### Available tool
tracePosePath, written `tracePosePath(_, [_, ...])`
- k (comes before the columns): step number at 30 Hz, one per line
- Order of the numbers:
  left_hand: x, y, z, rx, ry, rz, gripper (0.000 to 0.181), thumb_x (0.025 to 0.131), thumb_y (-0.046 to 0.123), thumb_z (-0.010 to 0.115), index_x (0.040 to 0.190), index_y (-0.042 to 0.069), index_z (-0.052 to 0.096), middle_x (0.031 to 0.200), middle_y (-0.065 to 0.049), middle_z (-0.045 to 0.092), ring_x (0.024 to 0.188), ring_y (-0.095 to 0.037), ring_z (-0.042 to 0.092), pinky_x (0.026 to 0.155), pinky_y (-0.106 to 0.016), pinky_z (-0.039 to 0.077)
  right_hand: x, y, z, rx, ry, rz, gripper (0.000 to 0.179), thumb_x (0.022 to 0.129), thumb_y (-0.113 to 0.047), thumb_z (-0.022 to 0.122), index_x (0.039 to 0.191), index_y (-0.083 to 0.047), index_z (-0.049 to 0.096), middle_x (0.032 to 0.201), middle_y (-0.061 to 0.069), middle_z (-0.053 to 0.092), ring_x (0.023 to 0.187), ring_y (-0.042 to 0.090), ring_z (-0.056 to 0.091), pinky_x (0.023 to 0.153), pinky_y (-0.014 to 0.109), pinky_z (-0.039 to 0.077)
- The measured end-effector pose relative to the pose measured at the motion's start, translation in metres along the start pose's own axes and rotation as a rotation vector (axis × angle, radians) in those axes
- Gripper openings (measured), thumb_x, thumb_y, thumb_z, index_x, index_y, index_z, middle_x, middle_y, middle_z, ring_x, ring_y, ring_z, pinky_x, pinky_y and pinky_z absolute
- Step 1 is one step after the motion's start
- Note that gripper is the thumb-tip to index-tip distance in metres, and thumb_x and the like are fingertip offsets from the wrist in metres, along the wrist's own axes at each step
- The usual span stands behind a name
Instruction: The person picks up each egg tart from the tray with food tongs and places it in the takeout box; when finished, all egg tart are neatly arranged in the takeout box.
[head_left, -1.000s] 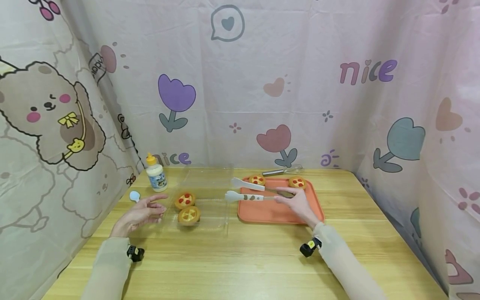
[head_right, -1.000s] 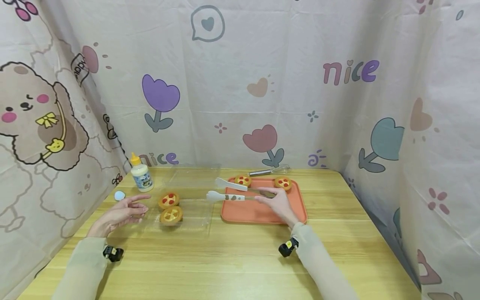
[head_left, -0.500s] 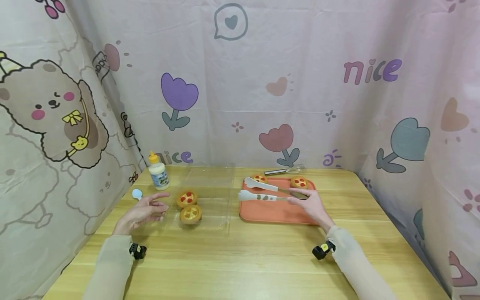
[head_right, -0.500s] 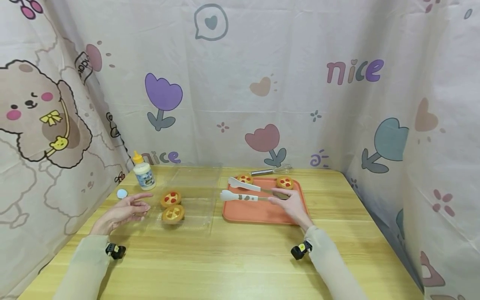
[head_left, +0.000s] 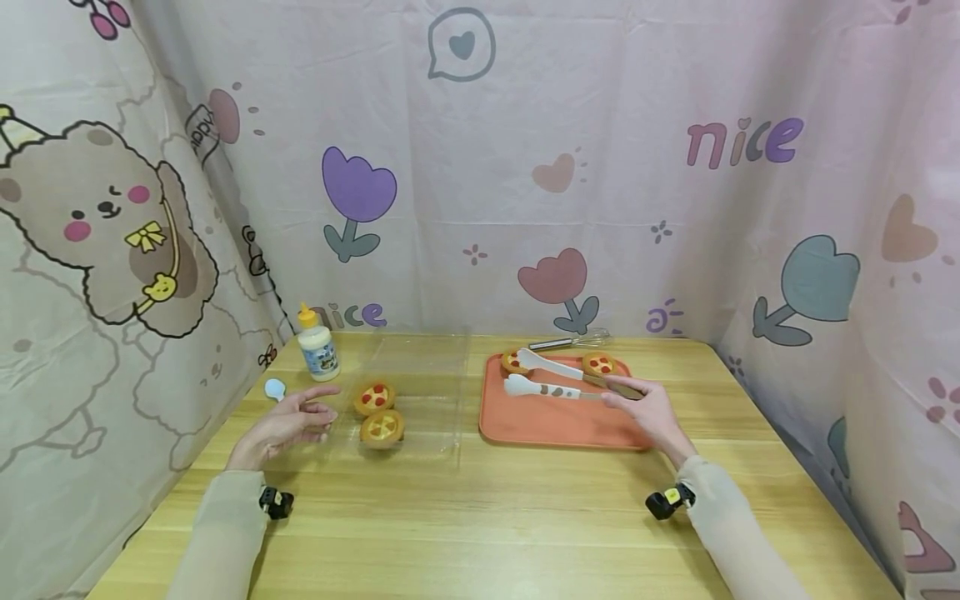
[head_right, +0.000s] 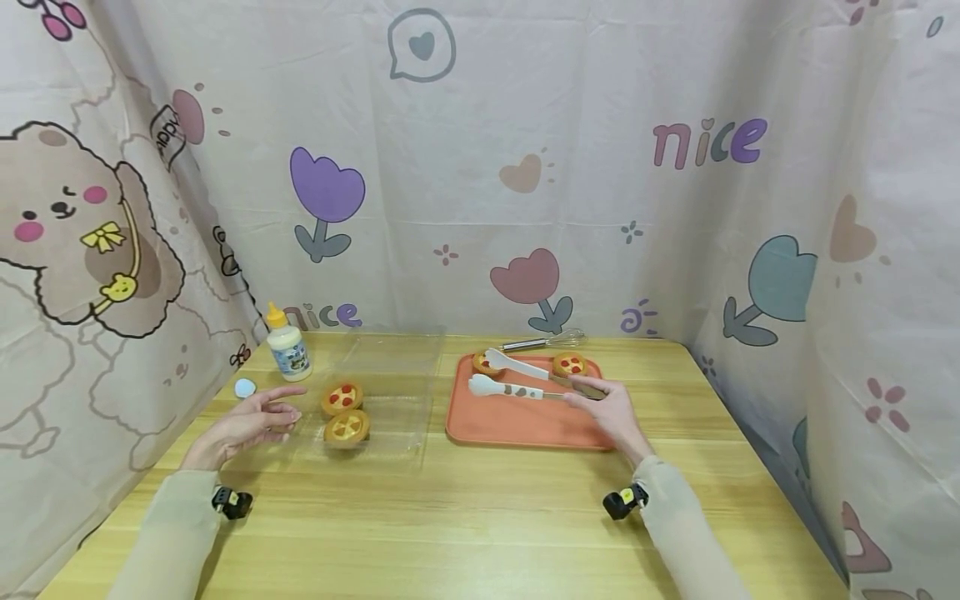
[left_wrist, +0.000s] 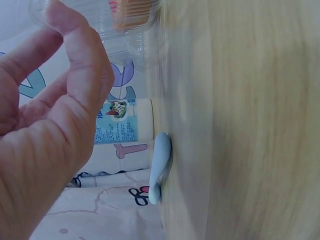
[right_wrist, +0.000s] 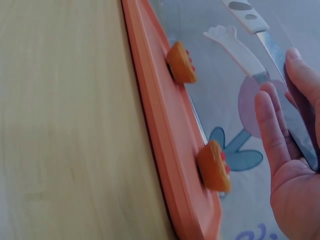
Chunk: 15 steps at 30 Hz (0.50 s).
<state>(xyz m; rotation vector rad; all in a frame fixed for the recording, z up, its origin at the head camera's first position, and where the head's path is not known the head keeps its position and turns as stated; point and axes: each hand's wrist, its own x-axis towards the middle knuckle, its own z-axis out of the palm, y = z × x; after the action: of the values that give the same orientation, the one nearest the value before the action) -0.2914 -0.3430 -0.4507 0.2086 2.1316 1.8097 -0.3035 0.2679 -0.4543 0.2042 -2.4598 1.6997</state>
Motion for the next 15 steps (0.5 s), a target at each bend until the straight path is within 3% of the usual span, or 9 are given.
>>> tracePosePath(4, [0.000, 0.000, 0.000, -0.002, 0.004, -0.002, 0.072, 0.097, 0.006, 0.059, 0.154, -0.001, 0.016, 0.098, -0.008, 0.060, 0.079, -0.014, 0.061, 0.071, -0.030, 0.059, -0.001, 0.006, -0.009, 0.016, 0.031, 0.022, 0.060, 0.082, -0.032, 0.080, 0.131, -0.002, 0.061, 0.138, 0.018, 0.057, 0.138, 0.030, 0.041, 0.093, 0.011, 0.044])
tracePosePath(9, [0.000, 0.000, 0.000, -0.005, 0.013, -0.005, 0.072, 0.096, 0.005, 0.059, 0.154, -0.002, 0.016, 0.098, -0.008, 0.060, 0.079, -0.014, 0.062, 0.071, -0.030, 0.059, -0.003, 0.016, -0.020, 0.024, 0.055, 0.014, 0.061, 0.082, -0.033, 0.080, 0.131, -0.002, 0.061, 0.134, 0.009, 0.062, 0.131, 0.026, 0.049, 0.092, 0.012, 0.047])
tracePosePath(13, [0.000, 0.000, 0.000, -0.002, 0.015, -0.004, 0.073, 0.096, 0.005, 0.060, 0.154, -0.002, 0.017, 0.098, -0.009, 0.061, 0.080, -0.015, 0.062, 0.072, -0.031, 0.059, -0.005, 0.022, -0.029, 0.054, 0.083, 0.000, 0.060, 0.083, -0.029, 0.080, 0.130, 0.001, 0.061, 0.123, -0.007, 0.068, 0.116, 0.009, 0.059, 0.084, 0.014, 0.053])
tracePosePath(15, [0.000, 0.000, 0.000, 0.004, 0.015, -0.003, 0.073, 0.095, 0.006, 0.061, 0.154, -0.001, 0.017, 0.098, -0.008, 0.061, 0.080, -0.015, 0.062, 0.072, -0.031, 0.059, -0.006, 0.024, -0.034, 0.075, 0.092, -0.011, 0.059, 0.083, -0.027, 0.079, 0.131, 0.003, 0.060, 0.121, -0.007, 0.069, 0.111, 0.002, 0.061, 0.084, 0.014, 0.053])
